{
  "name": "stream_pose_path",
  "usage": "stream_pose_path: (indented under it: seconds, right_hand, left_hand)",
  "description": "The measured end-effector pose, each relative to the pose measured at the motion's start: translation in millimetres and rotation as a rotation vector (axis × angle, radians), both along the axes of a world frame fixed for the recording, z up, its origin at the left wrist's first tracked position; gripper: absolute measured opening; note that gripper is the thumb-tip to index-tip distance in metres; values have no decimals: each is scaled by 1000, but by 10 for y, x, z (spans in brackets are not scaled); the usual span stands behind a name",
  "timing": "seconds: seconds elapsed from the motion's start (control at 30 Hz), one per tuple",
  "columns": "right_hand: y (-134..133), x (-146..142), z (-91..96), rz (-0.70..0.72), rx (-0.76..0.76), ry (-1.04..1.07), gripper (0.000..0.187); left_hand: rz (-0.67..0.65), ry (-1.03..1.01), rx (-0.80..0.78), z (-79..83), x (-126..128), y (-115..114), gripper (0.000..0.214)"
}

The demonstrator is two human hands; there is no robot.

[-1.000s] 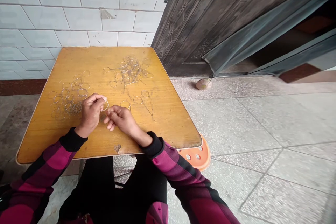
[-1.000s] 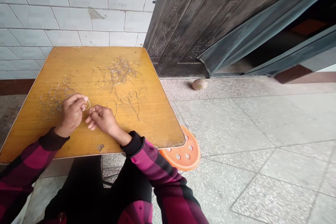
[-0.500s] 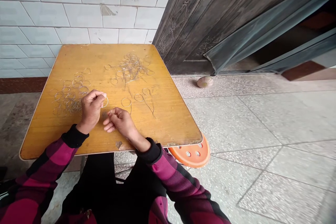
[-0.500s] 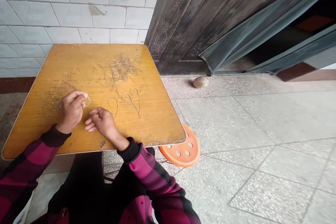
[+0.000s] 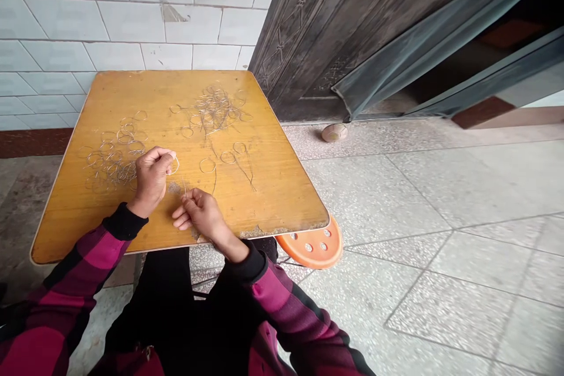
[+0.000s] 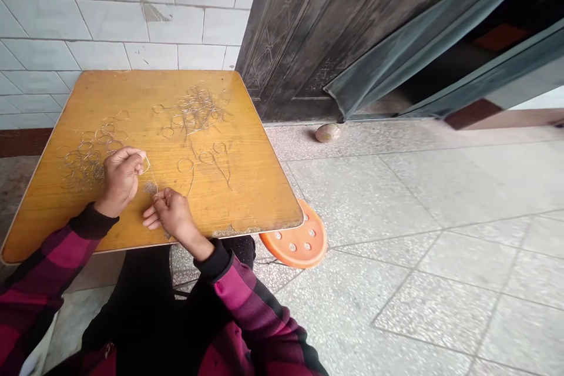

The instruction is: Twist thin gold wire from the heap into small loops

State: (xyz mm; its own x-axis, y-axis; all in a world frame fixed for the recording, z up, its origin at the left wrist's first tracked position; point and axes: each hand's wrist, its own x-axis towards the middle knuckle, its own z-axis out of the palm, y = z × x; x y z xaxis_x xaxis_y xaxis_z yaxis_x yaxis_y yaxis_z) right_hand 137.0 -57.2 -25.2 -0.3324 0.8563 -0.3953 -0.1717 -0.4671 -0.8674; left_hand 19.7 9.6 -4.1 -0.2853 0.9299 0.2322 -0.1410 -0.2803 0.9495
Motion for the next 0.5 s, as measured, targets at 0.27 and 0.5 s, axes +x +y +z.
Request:
stream_pose_path:
  seconds: [0.27,0.5]
  right_hand:
    - [-403,211,8,210,109,-147,12]
    - [-189,635,301,-95,581,-460,22]
  left_hand:
    - [-89,-164,-143,107,-125,67,16]
    - [-332,-18,-203,61,-29,-44,13]
